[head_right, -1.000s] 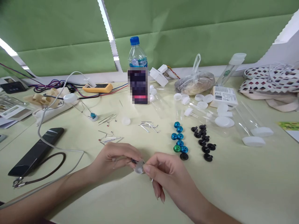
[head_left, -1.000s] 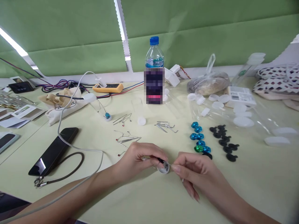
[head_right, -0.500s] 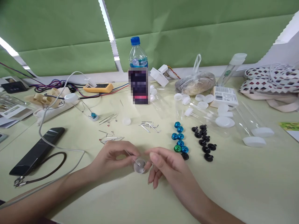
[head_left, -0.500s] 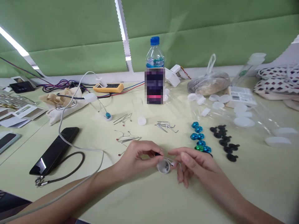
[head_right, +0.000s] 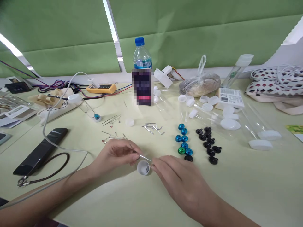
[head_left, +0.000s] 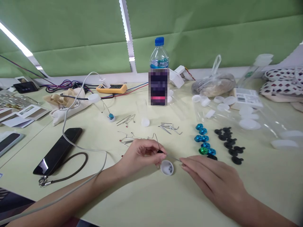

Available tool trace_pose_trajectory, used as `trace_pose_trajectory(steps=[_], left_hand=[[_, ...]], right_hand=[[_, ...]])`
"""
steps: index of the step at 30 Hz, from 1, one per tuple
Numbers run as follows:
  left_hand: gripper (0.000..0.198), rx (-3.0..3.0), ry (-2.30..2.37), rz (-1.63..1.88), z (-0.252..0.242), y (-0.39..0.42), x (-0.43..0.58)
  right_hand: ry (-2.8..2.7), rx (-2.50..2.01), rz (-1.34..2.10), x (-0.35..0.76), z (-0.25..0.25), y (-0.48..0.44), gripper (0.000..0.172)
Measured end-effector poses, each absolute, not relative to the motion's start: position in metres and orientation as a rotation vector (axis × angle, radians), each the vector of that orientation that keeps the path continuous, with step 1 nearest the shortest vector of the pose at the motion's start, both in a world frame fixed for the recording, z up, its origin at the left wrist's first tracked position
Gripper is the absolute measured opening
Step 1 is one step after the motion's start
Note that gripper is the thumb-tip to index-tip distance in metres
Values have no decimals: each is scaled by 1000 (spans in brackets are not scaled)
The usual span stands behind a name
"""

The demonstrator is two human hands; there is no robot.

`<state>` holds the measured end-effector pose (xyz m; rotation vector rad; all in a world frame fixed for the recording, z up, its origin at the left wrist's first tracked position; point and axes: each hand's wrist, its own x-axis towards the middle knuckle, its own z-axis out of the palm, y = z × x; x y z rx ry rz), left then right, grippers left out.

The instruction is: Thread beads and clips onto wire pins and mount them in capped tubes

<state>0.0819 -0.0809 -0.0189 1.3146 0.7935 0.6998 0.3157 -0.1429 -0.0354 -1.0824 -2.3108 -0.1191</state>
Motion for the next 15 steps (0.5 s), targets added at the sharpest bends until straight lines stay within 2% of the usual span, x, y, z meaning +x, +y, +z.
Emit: trace_pose_trajectory(steps=[9,15], left_hand=[[12,1267,785,666,-17,-81,82],[14,1208,789,647,-18,-82,84]], right_hand=[[-2369,-845,-422,324,-26,-146,29],[-2425,-744,-372,323,-16,-150,41]])
